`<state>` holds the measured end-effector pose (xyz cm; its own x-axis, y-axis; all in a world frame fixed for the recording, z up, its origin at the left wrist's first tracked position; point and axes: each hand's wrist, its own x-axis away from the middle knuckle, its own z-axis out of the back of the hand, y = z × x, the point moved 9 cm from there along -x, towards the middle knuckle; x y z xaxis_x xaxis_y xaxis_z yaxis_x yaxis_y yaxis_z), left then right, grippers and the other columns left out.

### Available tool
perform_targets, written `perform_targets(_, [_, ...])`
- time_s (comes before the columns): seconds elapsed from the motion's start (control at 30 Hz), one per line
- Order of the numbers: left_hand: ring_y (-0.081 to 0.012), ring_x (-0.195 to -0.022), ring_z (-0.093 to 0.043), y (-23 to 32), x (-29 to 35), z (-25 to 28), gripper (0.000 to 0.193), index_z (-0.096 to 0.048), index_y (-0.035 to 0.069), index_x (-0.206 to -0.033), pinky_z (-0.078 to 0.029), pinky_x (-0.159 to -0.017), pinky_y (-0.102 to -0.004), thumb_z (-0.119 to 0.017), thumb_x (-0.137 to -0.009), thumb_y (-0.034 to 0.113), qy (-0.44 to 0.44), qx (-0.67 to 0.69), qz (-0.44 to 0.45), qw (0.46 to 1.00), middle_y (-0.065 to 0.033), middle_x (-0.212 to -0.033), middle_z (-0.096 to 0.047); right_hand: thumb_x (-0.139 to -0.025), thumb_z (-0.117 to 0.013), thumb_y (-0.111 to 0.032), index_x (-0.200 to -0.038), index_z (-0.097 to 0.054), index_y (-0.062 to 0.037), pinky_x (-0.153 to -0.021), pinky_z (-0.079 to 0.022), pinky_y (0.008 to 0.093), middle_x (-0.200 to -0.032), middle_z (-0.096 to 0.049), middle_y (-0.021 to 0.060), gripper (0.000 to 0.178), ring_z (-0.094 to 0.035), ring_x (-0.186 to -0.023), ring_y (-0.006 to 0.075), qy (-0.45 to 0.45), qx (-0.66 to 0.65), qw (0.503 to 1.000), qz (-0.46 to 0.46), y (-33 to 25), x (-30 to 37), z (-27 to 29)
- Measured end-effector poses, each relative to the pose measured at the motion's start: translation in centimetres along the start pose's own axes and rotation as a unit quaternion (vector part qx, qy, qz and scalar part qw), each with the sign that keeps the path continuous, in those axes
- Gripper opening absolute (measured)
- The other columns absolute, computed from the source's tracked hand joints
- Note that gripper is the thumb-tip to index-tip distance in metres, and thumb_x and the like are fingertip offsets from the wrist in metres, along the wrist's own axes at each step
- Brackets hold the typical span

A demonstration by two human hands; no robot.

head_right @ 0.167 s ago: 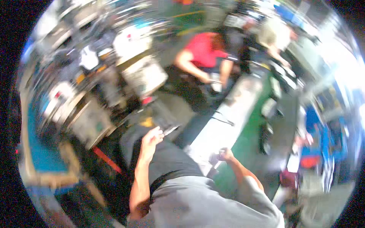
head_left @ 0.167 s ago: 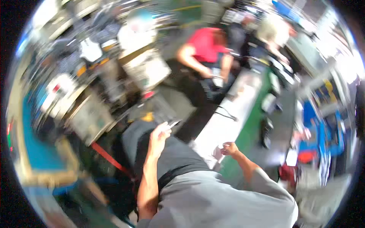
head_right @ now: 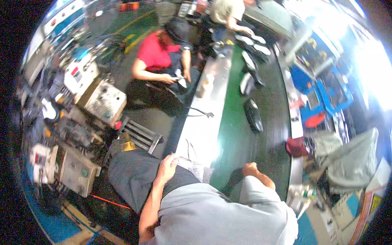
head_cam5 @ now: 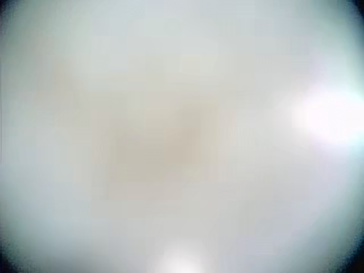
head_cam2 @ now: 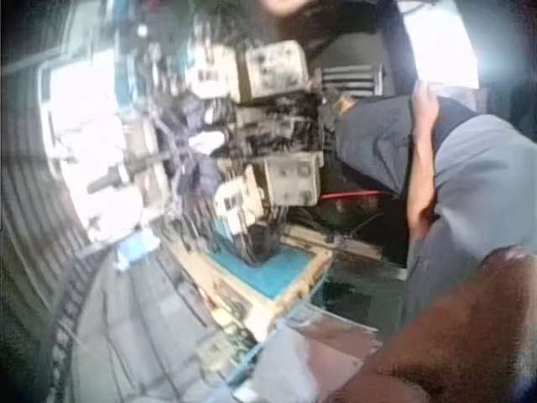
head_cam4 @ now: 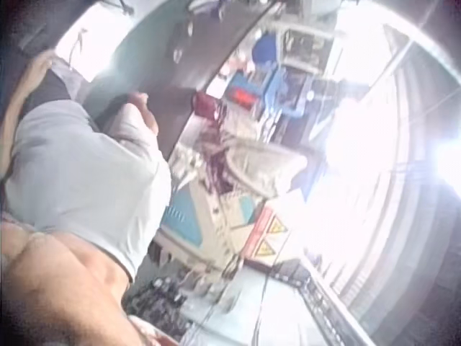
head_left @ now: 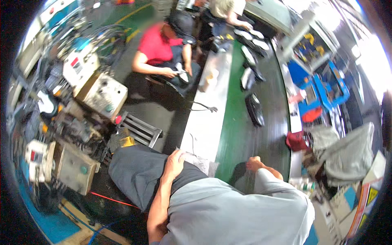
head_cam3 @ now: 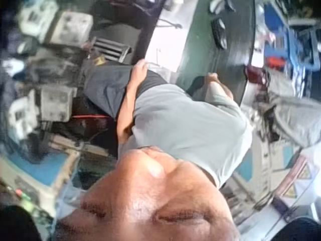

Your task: Operating a machine to shape and attach soles to shoes in a factory setting.

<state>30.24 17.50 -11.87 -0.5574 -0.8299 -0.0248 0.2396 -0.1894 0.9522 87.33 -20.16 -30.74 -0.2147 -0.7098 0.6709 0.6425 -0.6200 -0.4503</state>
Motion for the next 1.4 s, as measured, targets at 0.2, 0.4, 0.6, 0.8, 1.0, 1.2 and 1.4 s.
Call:
perform_targets(0.2, [-0.0254,-0.109,-0.076,-0.1,0.2,2.0,0.032,-0.070,-0.004,-0.133,-0.059,-0.098,-0.0365,-0.061,-0.102,-0.001,0.028,-0.016,0.077,0.996,-0.0189,-0.120,-0.078,-0.098,-0.072,-0.030,-0.121,-0.082,-0.0188,-0.092,-0.061,0.0413,-0.125,-0.080,0.0080,0.027,-0.077,-0.118,0.0258,-0.084,0.423,0.886,-0.168,0.2,-3.0,-11.2])
perform_targets(0.4, [-0.0234,-0.109,-0.075,-3.7,-0.4,1.6,0.035,-0.066,-0.006,-0.140,-0.060,-0.098,-0.0347,-0.064,-0.105,0.001,-0.023,0.181,0.195,0.964,-0.0185,-0.125,-0.076,-0.092,-0.079,-0.038,-0.131,-0.060,0.0075,-0.108,-0.054,0.0518,-0.130,-0.071,0.0315,0.063,-0.066,-0.126,0.0499,0.420,-0.072,0.871,-0.244,-5.6,-5.2,8.2])
perform_targets(0.6, [-0.0249,-0.114,-0.074,-3.3,2.0,11.4,0.035,-0.065,-0.009,-0.141,-0.060,-0.102,-0.0377,-0.058,-0.112,0.009,0.091,0.086,0.206,0.970,-0.0205,-0.130,-0.074,-0.084,-0.085,-0.045,-0.142,-0.055,0.0080,-0.109,-0.052,0.0518,-0.134,-0.069,0.0340,0.084,-0.065,-0.129,0.0503,0.432,-0.009,0.893,-0.125,-14.1,-15.4,27.7])
perform_targets(0.8, [-0.0238,-0.110,-0.074,-2.4,9.7,18.8,0.033,-0.067,-0.009,-0.138,-0.061,-0.100,-0.0370,-0.059,-0.113,0.012,0.212,-0.027,0.303,0.929,-0.0175,-0.126,-0.075,-0.078,-0.095,-0.049,-0.166,-0.024,0.0064,-0.118,-0.048,0.0480,-0.148,-0.061,0.0326,0.126,-0.060,-0.139,0.0468,0.354,-0.020,0.930,-0.099,-13.5,-21.9,32.3])
perform_targets(1.0, [-0.0238,-0.107,-0.076,-2.3,14.6,21.0,0.037,-0.066,-0.009,-0.140,-0.062,-0.098,-0.0368,-0.063,-0.113,0.016,0.287,0.024,0.314,0.905,-0.0170,-0.124,-0.075,-0.079,-0.093,-0.051,-0.173,-0.013,-0.0128,-0.117,-0.045,0.0610,-0.159,-0.050,0.0271,0.129,-0.052,-0.141,0.0521,0.358,0.041,0.904,-0.231,-18.1,-19.1,27.1])
perform_targets(1.2, [-0.0270,-0.117,-0.073,-1.8,4.7,15.6,0.038,-0.064,-0.008,-0.143,-0.060,-0.103,-0.0385,-0.059,-0.113,0.015,0.217,0.067,0.252,0.940,-0.0220,-0.134,-0.072,-0.074,-0.095,-0.047,-0.158,-0.034,0.0098,-0.110,-0.052,0.0465,-0.135,-0.066,0.0292,0.118,-0.067,-0.123,0.0423,0.431,-0.270,0.858,-0.069,-16.4,-13.1,17.7])
perform_targets(1.4, [-0.0270,-0.117,-0.073,1.2,-2.0,5.7,0.053,-0.051,-0.005,-0.157,-0.059,-0.103,-0.0391,-0.065,-0.110,0.016,0.048,0.227,0.183,0.955,-0.0218,-0.135,-0.070,-0.093,-0.080,-0.043,-0.163,-0.035,0.0020,-0.110,-0.051,0.0523,-0.150,-0.057,0.0224,0.094,-0.062,-0.130,0.0377,0.160,-0.576,0.790,-0.136,-26.0,-7.6,1.2])
